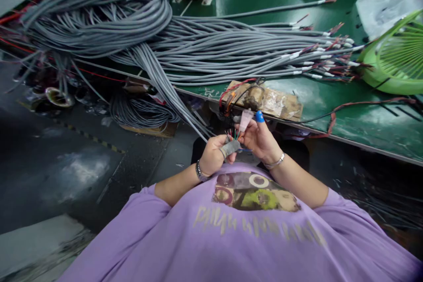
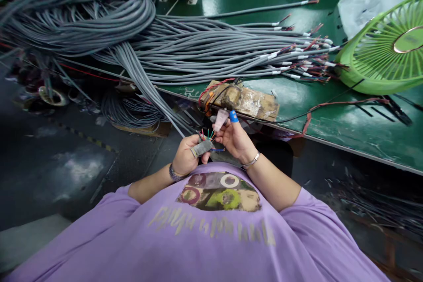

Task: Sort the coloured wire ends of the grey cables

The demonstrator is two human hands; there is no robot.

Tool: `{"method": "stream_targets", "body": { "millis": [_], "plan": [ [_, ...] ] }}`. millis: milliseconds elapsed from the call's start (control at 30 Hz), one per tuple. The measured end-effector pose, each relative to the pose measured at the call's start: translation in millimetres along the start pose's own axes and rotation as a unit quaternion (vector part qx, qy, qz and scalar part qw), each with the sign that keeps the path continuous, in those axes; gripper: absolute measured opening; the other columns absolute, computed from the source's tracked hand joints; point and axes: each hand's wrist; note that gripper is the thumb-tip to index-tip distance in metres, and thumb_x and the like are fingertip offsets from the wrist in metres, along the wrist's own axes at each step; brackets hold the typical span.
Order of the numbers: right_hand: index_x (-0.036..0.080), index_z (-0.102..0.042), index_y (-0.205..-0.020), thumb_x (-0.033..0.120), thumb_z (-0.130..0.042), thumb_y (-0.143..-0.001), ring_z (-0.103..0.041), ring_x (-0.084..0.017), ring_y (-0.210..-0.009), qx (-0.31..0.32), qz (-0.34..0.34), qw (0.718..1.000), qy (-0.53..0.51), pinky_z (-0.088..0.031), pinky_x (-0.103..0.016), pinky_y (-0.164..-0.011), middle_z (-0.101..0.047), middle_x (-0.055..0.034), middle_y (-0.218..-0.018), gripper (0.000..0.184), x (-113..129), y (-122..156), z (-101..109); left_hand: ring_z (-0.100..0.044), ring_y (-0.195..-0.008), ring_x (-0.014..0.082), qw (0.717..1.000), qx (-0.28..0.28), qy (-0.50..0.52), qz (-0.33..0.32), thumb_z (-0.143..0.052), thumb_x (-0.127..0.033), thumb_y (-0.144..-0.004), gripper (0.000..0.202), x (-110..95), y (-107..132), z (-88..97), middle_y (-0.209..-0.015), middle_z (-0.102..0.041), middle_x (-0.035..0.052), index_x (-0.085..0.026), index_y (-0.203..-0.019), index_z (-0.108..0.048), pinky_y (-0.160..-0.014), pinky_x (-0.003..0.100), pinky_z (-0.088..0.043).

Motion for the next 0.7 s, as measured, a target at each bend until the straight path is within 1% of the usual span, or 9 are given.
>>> {"method": "stream_targets", "body": {
  "millis": [100,200,267,333,467,500,533,633,700],
  "plan": [
    [0.019,-0.065,-0.081,0.075,-0.06,-0.077,-0.056,-0.011,-0.058,0.024,-0.007,1.0,0.003,-0.048,-0.023,-0.052,-0.069,-0.0033,-0.076,0.056,2,0,0,-0.046,-0.037,0.0064,1.0,-0.019,0.006,-0.023,-0.074,-0.056,-0.074,0.044,1,4,-0.8,-0.046,-0.058,-0.0028,-0.015,-0.065,-0.059,-0.04,0.02,-0.037],
    [0.019,-0.064,-0.079,0.058,-0.074,-0.075,-0.052,-0.009,-0.056,0.024,0.016,1.0,0.012,-0.047,-0.021,-0.05,-0.065,0.0001,-0.071,0.041,2,-2,0,-0.046,-0.036,0.0063,0.999,-0.036,0.023,-0.022,-0.074,-0.055,-0.074,0.043,2,2,-3.8,-0.048,-0.058,-0.0034,-0.016,-0.067,-0.059,-0.039,0.019,-0.037],
    [0.018,-0.065,-0.078,0.049,-0.08,-0.072,-0.05,-0.008,-0.055,0.015,0.043,0.999,0.017,-0.046,-0.02,-0.051,-0.062,0.0021,-0.068,0.035,0,-2,1,-0.046,-0.037,0.0062,0.999,-0.04,0.026,-0.022,-0.074,-0.054,-0.075,0.042,3,0,-6.1,-0.048,-0.059,-0.0033,-0.016,-0.067,-0.059,-0.039,0.019,-0.038],
    [0.018,-0.066,-0.079,0.052,-0.079,-0.073,-0.049,-0.008,-0.056,0.003,0.07,0.997,0.026,-0.045,-0.02,-0.052,-0.061,0.0021,-0.067,0.037,-4,-2,2,-0.047,-0.037,0.0061,0.999,-0.043,0.026,-0.022,-0.073,-0.053,-0.076,0.041,3,-3,-8.2,-0.049,-0.059,-0.0033,-0.016,-0.067,-0.059,-0.039,0.018,-0.038],
    [0.019,-0.063,-0.072,0.06,-0.074,-0.074,-0.048,-0.007,-0.055,-0.052,0.178,0.98,0.074,-0.043,-0.021,-0.053,-0.058,0.0027,-0.064,0.043,-12,-5,5,-0.047,-0.037,0.0061,0.999,-0.045,0.024,-0.017,-0.073,-0.053,-0.075,0.042,2,-5,-11.1,-0.048,-0.058,-0.0035,-0.016,-0.067,-0.058,-0.039,0.018,-0.039],
    [0.019,-0.063,-0.071,0.061,-0.074,-0.074,-0.048,-0.007,-0.055,-0.059,0.19,0.977,0.079,-0.043,-0.021,-0.054,-0.058,0.0029,-0.063,0.044,-14,-6,5,-0.047,-0.037,0.0062,0.999,-0.046,0.022,-0.015,-0.073,-0.054,-0.075,0.042,2,-5,-11.5,-0.049,-0.059,-0.0034,-0.016,-0.067,-0.057,-0.039,0.018,-0.039],
    [0.019,-0.063,-0.07,0.063,-0.073,-0.073,-0.049,-0.008,-0.055,-0.056,0.183,0.978,0.078,-0.043,-0.021,-0.054,-0.059,0.0026,-0.063,0.046,-14,-8,5,-0.048,-0.037,0.0063,0.999,-0.047,0.021,-0.012,-0.073,-0.055,-0.074,0.043,2,-5,-11.9,-0.049,-0.059,-0.0033,-0.016,-0.067,-0.057,-0.039,0.018,-0.04],
    [0.019,-0.066,-0.076,0.069,-0.071,-0.07,-0.056,-0.01,-0.057,-0.02,0.095,0.994,0.041,-0.047,-0.024,-0.054,-0.065,0.0001,-0.069,0.051,-12,-12,3,-0.048,-0.037,0.0066,0.999,-0.051,0.014,-0.005,-0.073,-0.057,-0.073,0.044,3,-7,-12.1,-0.049,-0.059,-0.0033,-0.016,-0.069,-0.057,-0.04,0.019,-0.04],
    [0.019,-0.067,-0.079,0.07,-0.071,-0.071,-0.059,-0.012,-0.058,-0.002,0.053,0.998,0.019,-0.049,-0.026,-0.054,-0.067,-0.0006,-0.069,0.051,-9,-13,2,-0.049,-0.038,0.0067,0.999,-0.051,0.011,-0.004,-0.073,-0.057,-0.074,0.045,4,-7,-11.9,-0.049,-0.059,-0.0032,-0.016,-0.069,-0.057,-0.04,0.019,-0.04]
  ]
}}
Point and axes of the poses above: each hand's wrist, its own y-axis away from the middle knuckle, its own z-axis out of the back of the hand, x = y × z
